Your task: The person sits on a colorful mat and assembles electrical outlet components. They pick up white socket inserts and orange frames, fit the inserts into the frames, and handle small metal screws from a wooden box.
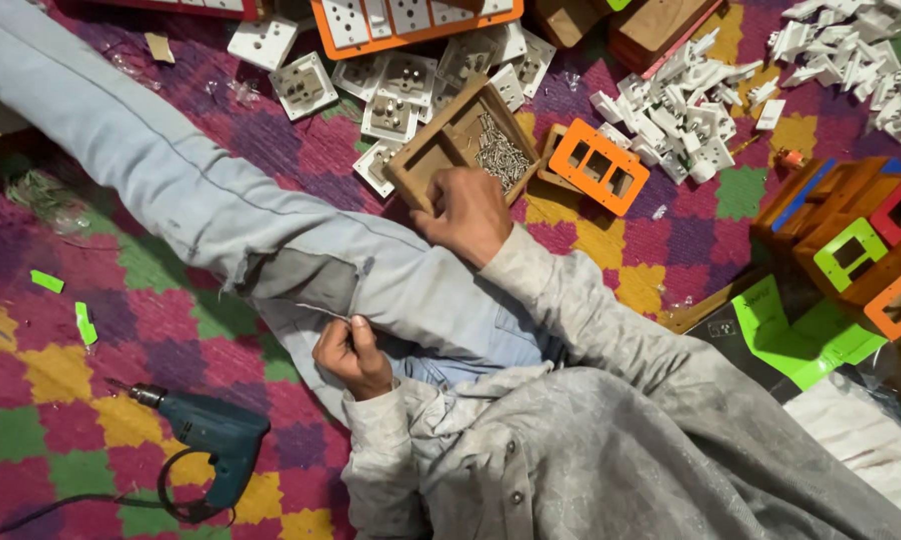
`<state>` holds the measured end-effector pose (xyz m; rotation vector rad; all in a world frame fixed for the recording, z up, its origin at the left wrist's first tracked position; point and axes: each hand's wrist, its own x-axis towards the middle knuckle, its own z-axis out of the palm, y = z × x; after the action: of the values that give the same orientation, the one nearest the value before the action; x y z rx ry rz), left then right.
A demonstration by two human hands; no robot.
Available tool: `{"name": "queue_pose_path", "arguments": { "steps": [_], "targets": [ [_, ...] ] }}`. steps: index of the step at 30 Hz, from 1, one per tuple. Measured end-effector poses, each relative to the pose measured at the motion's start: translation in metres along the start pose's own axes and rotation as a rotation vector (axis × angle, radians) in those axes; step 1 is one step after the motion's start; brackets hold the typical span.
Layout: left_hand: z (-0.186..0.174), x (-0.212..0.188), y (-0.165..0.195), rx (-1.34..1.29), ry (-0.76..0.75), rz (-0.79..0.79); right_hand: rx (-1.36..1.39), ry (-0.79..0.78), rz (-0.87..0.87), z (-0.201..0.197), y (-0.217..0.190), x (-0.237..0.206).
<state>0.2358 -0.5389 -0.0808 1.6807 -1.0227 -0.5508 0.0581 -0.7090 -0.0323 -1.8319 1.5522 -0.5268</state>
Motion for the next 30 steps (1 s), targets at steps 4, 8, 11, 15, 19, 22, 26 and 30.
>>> {"name": "queue_pose_path", "arguments": {
  "steps": [4, 8, 11, 15, 19, 22, 26, 30],
  "targets": [
    [0.003, 0.002, 0.001, 0.014, -0.010, 0.001, -0.077, 0.007, 0.153, -0.012, -0.003, 0.009],
    [0.004, 0.004, -0.001, -0.041, -0.033, 0.038, -0.070, 0.011, 0.062, -0.024, -0.007, 0.025],
    [0.002, 0.004, -0.003, -0.060, -0.043, 0.045, -0.082, 0.024, 0.067, -0.023, -0.016, 0.029],
    [-0.003, 0.002, -0.007, -0.073, -0.038, 0.030, -0.020, 0.044, 0.091, -0.018, -0.025, 0.026],
    [-0.007, -0.001, -0.011, -0.090, 0.004, 0.044, 0.005, 0.074, 0.082, -0.013, -0.018, 0.023],
    [-0.009, -0.002, -0.012, -0.082, 0.014, 0.063, -0.189, 0.021, 0.223, -0.001, -0.006, 0.026],
    [-0.008, -0.002, -0.010, -0.029, -0.001, 0.030, -0.007, 0.078, 0.048, 0.030, 0.011, 0.022],
    [-0.004, 0.001, -0.004, 0.019, -0.011, 0.011, -0.090, 0.107, -0.043, 0.048, 0.034, 0.024]
  ]
}}
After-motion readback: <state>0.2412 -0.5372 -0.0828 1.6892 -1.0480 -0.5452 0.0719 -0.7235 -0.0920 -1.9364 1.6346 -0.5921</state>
